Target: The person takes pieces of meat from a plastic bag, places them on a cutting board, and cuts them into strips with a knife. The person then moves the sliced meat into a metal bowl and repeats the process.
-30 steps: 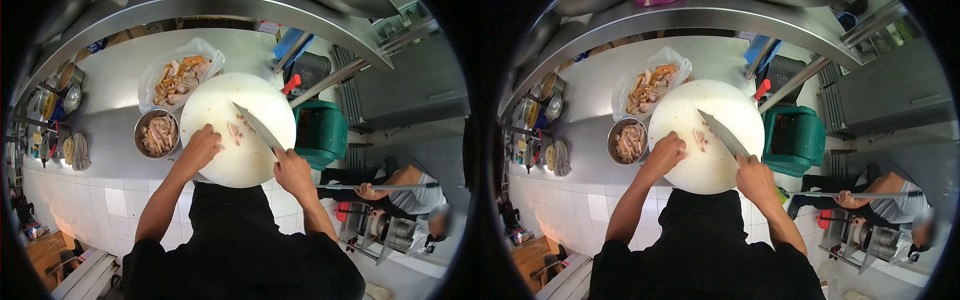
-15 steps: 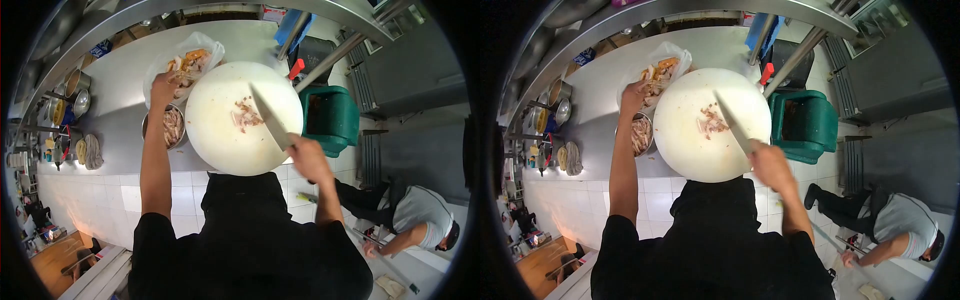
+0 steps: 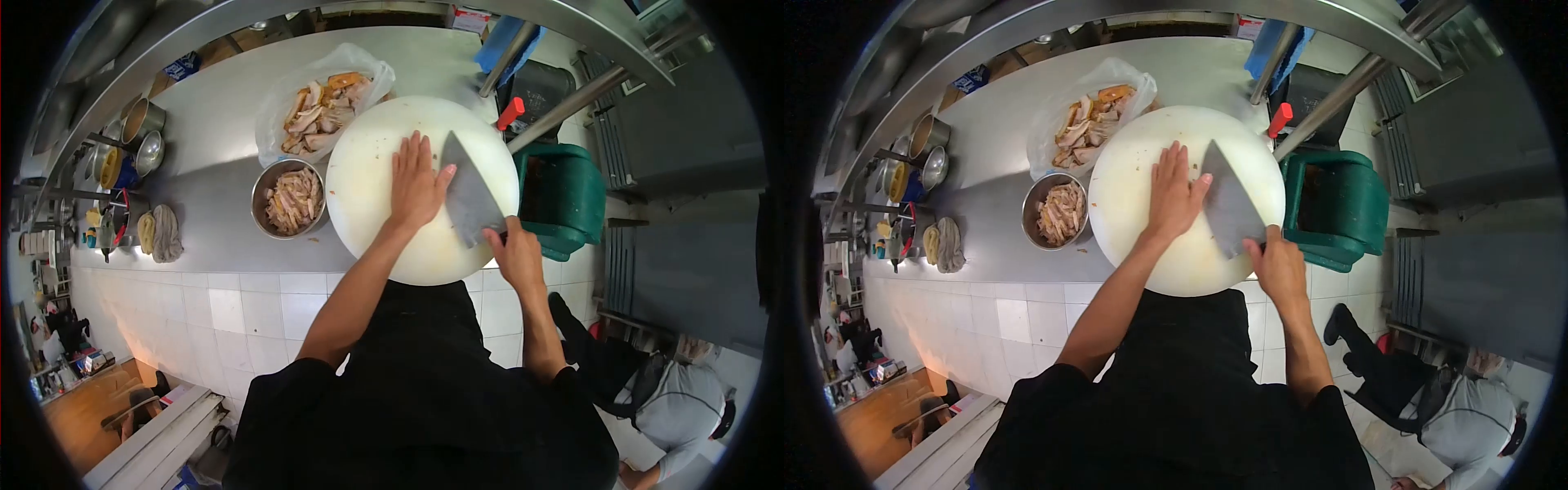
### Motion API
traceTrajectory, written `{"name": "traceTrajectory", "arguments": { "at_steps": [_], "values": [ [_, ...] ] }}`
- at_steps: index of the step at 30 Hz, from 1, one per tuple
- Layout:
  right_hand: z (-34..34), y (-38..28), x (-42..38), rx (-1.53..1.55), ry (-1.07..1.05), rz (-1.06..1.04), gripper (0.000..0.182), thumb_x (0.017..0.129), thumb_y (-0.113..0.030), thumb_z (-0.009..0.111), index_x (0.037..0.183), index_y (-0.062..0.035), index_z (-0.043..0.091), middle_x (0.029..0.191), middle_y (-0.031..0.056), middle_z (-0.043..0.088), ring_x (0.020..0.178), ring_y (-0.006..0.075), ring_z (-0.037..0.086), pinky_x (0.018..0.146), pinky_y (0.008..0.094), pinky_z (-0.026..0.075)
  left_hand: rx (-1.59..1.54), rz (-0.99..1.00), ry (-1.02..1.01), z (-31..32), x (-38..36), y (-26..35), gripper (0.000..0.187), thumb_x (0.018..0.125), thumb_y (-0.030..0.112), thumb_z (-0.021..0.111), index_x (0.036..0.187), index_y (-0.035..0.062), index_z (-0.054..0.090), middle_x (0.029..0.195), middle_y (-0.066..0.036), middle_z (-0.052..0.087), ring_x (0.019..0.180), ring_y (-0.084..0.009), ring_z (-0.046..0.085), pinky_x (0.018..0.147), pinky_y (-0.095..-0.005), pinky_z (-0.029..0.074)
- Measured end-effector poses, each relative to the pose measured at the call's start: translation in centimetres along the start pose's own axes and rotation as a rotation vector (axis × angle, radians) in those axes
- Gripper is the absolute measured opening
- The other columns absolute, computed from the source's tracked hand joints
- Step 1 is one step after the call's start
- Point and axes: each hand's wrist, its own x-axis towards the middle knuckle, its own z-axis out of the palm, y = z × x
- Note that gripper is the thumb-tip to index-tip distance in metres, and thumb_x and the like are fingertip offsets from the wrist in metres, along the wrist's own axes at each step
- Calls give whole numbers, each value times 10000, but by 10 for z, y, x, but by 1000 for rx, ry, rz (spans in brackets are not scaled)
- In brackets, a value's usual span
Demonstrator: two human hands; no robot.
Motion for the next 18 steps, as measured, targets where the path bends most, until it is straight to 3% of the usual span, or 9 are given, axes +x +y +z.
{"name": "traceTrajectory", "arguments": {
  "at_steps": [9, 15, 17, 18],
  "values": [
    [45, -71, 1, -12, -103, -128, 368, 945, -313, 680, 993, 25, 543, 804, 273, 690, 753, 478, 683, 671, 571, 537, 158, -6, 54, -20, -26, -18, 653, 1014, 268, 523, 1496, -126, 324, 1612, -279, 264, 1517, -441, 197, 1239, -533, 148],
    [58, -132, 14, 104, -169, -299, 324, 939, -268, 679, 996, 39, 591, 844, 256, 700, 775, 465, 682, 687, 541, 540, 247, -122, 270, -84, -47, -68, 545, 1021, 157, 481, 1475, -124, 373, 1603, -278, 294, 1509, -448, 222, 1236, -536, 168],
    [54, -153, 15, 97, -215, -384, 345, 947, -293, 661, 1027, 35, 593, 835, 242, 701, 768, 447, 695, 694, 535, 556, 291, -72, 486, -107, -54, -88, 488, 1025, 130, 474, 1447, -111, 421, 1563, -272, 370, 1473, -439, 310, 1219, -511, 238],
    [47, -158, 17, 99, -214, -389, 345, 947, -293, 661, 1027, 35, 593, 835, 242, 701, 768, 447, 695, 694, 535, 556, 295, -71, 490, -119, -55, -98, 488, 1025, 130, 474, 1447, -111, 421, 1563, -272, 370, 1473, -439, 310, 1219, -511, 238]
  ]
}}
